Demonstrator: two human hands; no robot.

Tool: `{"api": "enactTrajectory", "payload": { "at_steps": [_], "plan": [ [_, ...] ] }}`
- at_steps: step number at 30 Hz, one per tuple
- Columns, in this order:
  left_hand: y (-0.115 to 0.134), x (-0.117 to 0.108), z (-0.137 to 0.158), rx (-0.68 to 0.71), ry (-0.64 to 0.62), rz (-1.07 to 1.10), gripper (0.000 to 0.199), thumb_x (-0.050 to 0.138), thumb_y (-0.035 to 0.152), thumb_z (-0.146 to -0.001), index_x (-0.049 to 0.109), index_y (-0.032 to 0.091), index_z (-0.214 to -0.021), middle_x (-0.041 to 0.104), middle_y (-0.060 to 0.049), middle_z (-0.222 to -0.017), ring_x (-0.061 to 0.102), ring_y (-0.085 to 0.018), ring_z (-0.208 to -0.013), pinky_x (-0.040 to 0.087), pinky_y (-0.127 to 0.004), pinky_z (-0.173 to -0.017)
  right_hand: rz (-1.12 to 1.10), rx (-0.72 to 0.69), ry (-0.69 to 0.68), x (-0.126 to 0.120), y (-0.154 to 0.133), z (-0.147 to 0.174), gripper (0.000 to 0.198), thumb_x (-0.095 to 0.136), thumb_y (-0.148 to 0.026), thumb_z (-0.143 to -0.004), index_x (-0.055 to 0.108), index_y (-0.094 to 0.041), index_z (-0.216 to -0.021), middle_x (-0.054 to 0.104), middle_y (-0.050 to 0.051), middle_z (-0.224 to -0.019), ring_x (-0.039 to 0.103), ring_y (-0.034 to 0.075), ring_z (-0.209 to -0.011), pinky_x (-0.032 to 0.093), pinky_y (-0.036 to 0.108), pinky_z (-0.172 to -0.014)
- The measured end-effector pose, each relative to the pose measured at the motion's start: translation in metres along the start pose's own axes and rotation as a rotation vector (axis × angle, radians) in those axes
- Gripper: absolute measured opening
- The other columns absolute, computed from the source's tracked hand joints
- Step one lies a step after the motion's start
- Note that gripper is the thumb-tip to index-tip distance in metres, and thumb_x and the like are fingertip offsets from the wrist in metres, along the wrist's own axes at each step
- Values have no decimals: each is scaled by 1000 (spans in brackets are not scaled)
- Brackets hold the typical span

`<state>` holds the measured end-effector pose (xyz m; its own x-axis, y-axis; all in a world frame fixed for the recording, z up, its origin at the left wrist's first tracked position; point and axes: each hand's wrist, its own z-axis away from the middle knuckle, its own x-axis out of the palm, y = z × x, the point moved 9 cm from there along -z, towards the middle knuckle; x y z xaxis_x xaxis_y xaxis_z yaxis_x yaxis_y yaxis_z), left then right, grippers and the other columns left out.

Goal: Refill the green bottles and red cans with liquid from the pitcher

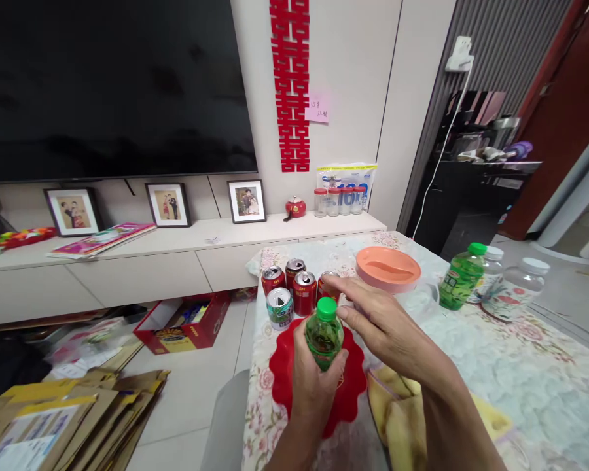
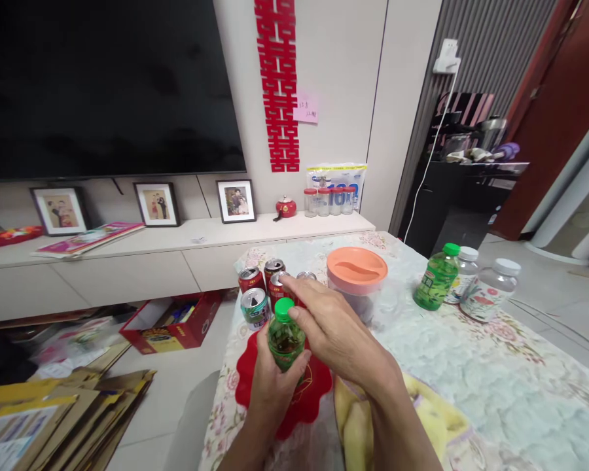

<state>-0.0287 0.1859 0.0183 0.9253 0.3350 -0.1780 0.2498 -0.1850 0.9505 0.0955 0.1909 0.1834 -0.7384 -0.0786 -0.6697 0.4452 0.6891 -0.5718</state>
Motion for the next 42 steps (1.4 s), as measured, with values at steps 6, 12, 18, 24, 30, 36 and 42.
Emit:
{"api": "enactTrajectory", "payload": {
  "at_steps": [6,12,18,24,30,36,42],
  "plan": [
    [-3,-1,0,25,22,23,68,77,35,-75,49,22,-136,69,-13,-133,69,-30,-119,58,-44,-99,-3,-27,-20,9,-1,-4,44,47,-14,-101,61,-17,-143,70,10,-132,65,22,-121,50,38,-102],
    [-1,-1,0,20,22,29,67,77,35,-74,52,22,-135,70,-13,-131,71,-30,-117,58,-43,-99,75,98,29,6,8,-6,49,63,-26,-96,62,-15,-144,71,10,-108,67,26,-99,54,41,-89],
    [-2,-1,1,16,19,28,69,76,37,-74,50,22,-136,69,-13,-131,70,-31,-118,57,-45,-100,-75,-11,-7,5,6,-3,48,49,-21,-103,55,-22,-150,65,9,-143,62,23,-128,49,41,-106],
    [1,-3,1,25,33,8,66,76,33,-74,51,23,-135,70,-12,-131,70,-29,-118,57,-42,-99,-43,10,20,7,6,-4,48,52,-19,-99,60,-21,-146,73,9,-128,68,23,-114,54,39,-95],
    [3,-3,1,14,29,16,66,75,34,-74,52,22,-135,70,-13,-130,71,-30,-116,58,-43,-98,-51,145,36,4,19,-3,53,66,-30,-94,61,-16,-145,72,10,-122,67,26,-112,53,44,-99],
    [3,-3,1,18,35,-1,66,75,35,-74,53,22,-134,70,-12,-129,70,-30,-116,58,-43,-98,-147,24,-20,5,13,0,48,49,-25,-104,55,-22,-151,66,7,-145,60,21,-133,46,41,-113],
    [3,-4,0,23,46,2,65,75,35,-73,53,22,-133,71,-12,-126,71,-30,-114,58,-44,-96,-93,-1,15,7,8,-3,48,53,-19,-100,60,-25,-147,72,7,-135,67,22,-122,54,40,-101]
  ]
}}
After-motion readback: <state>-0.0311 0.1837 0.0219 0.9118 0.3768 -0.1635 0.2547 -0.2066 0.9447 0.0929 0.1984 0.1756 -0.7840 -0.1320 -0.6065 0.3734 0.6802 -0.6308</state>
